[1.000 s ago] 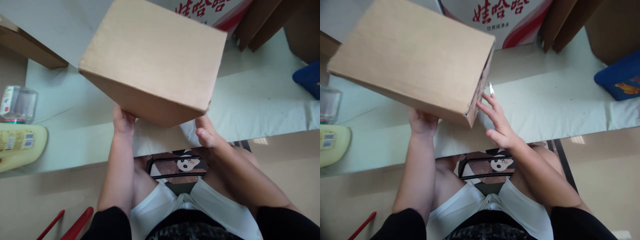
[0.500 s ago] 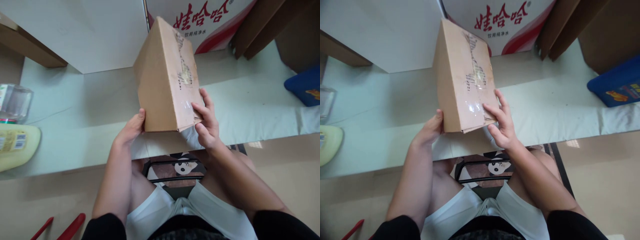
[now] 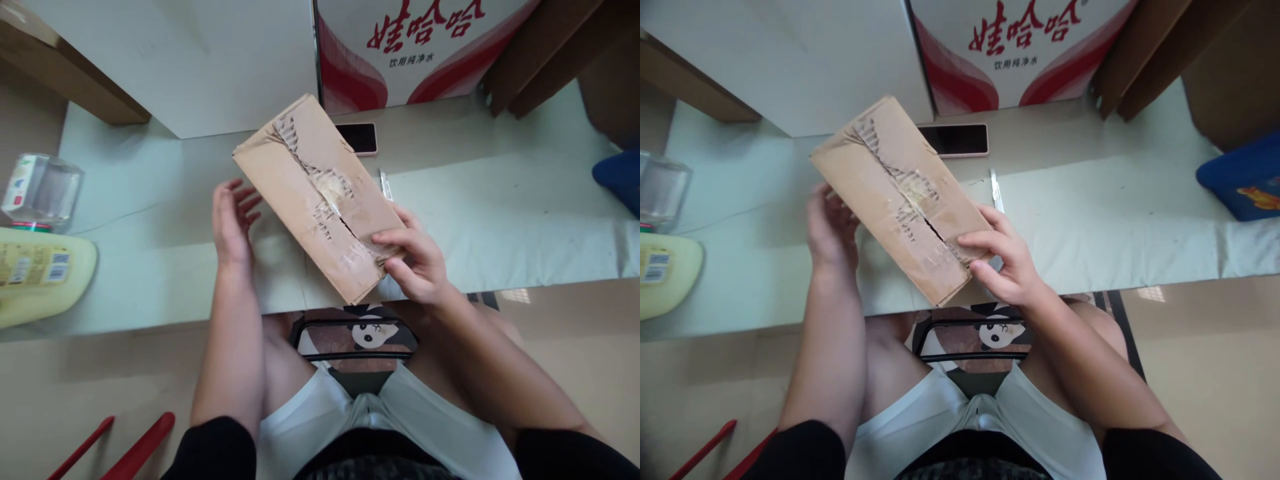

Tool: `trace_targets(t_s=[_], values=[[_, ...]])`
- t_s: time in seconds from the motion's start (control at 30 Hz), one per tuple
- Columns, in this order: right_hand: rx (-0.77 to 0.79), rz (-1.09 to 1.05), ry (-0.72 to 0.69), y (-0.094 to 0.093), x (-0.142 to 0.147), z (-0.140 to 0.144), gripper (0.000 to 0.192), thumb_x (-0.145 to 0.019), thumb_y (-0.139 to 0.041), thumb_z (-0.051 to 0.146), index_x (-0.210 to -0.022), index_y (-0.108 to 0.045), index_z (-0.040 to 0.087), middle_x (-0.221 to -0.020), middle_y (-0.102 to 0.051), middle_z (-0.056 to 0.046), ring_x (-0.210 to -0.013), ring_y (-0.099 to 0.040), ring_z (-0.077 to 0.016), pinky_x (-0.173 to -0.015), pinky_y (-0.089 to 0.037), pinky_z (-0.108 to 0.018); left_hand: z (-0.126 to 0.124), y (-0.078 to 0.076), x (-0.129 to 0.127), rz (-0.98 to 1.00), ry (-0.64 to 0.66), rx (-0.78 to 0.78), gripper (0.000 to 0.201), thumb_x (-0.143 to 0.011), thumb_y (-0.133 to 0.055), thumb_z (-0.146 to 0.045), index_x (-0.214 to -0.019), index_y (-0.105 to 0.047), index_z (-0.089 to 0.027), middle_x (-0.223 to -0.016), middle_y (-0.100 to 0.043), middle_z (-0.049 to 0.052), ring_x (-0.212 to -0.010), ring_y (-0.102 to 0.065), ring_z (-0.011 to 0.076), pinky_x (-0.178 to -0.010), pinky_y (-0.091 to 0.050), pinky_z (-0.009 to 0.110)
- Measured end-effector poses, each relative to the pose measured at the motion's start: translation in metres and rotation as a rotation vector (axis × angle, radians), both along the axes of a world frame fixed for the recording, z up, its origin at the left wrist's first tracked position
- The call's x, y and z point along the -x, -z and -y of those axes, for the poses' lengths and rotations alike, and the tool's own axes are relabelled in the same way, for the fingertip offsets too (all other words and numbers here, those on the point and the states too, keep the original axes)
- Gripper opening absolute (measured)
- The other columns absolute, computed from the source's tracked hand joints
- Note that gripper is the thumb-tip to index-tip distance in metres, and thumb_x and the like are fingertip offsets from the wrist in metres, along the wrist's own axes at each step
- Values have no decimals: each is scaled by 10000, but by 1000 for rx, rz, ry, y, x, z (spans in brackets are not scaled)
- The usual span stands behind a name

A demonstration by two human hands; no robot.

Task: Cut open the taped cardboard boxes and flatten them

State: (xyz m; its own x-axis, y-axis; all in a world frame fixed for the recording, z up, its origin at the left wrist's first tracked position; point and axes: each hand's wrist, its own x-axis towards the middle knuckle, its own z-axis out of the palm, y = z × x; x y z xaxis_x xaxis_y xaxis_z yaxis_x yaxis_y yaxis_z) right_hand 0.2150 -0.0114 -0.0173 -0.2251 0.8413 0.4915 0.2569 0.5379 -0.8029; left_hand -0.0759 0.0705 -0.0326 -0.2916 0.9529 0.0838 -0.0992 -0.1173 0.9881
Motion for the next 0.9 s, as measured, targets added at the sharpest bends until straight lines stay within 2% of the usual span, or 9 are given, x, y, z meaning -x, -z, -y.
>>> trace_targets(t_s=[0.03, 0.1, 0.17, 0.23, 0.33, 0.43, 0.57, 0.73, 0.9], values=[[5, -20, -19, 0, 1, -1, 286, -934, -615, 409, -1198, -679, 320, -1493, -553, -70, -1382, -555, -315, -1113, -490, -544, 1, -5, -4, 44, 4, -86, 566, -859, -600, -757, -1181, -622, -292, -1115, -731, -4, -1051, -684, 201, -854, -541, 360], [9, -50, -70, -1, 2, -1, 320, -929, -625, 393, -1241, -660, 332, -1487, -551, -70, -1374, -558, -304, -1101, -501, -516, 4, -17, -14, 56, 76, -213, 577, -878, -591, -729, -1305, -531, -346, -1320, -662, -14, -1242, -613, 229, -992, -511, 387], [-16, -54, -116, -1, 2, 0, 351, -927, -617, 398, -1271, -650, 340, -1488, -541, -73, -1350, -571, -296, -1073, -518, -497, 8, -27, -24, -18, 98, -308, 625, -841, -637, -731, -1307, -509, -335, -1308, -651, 15, -1280, -582, 251, -1073, -482, 408], [-65, -29, -119, 0, 2, 3, 358, -922, -602, 433, -1264, -663, 344, -1482, -534, -77, -1307, -593, -302, -1037, -536, -502, 11, -31, -32, -81, 156, -376, 670, -777, -728, -696, -1278, -517, -304, -1268, -641, 41, -1245, -587, 266, -1061, -492, 416], [-78, 26, -56, 2, 2, 6, 347, -909, -582, 496, -1198, -702, 347, -1455, -541, -75, -1263, -610, -324, -1009, -551, -537, 13, -27, -35, -135, 187, -258, 697, -676, -821, -631, -1230, -547, -309, -1223, -623, 56, -1164, -610, 288, -979, -529, 423], [-36, 43, -31, 3, 2, 7, 328, -907, -576, 506, -1161, -712, 348, -1440, -546, -70, -1276, -600, -330, -1014, -556, -548, 15, -19, -34, -127, 150, -127, 647, -659, -801, -610, -1173, -562, -299, -1143, -615, 65, -1098, -624, 298, -942, -536, 436], [-53, 8, -50, 1, 4, 6, 300, -924, -589, 449, -1189, -694, 356, -1432, -544, -66, -1287, -595, -311, -1011, -566, -519, 17, -16, -36, -104, 136, -144, 531, -704, -750, -513, -1138, -543, -286, -1098, -588, 61, -1054, -616, 277, -925, -529, 424], [-38, 44, -3, 1, 3, 6, 295, -933, -558, 492, -1116, -722, 328, -1339, -573, -85, -1214, -617, -303, -966, -584, -509, 16, -16, -41, -91, 106, -134, 470, -704, -717, -468, -1096, -530, -288, -1084, -565, 62, -1030, -592, 268, -938, -516, 419], [-38, 29, 26, -4, 6, 6, 261, -952, -552, 453, -1077, -732, 311, -1268, -587, -84, -1156, -630, -272, -963, -571, -477, 15, -14, -43, -82, 98, -160, 422, -716, -687, -423, -1073, -506, -291, -1044, -536, 57, -987, -576, 245, -904, -515, 383]])
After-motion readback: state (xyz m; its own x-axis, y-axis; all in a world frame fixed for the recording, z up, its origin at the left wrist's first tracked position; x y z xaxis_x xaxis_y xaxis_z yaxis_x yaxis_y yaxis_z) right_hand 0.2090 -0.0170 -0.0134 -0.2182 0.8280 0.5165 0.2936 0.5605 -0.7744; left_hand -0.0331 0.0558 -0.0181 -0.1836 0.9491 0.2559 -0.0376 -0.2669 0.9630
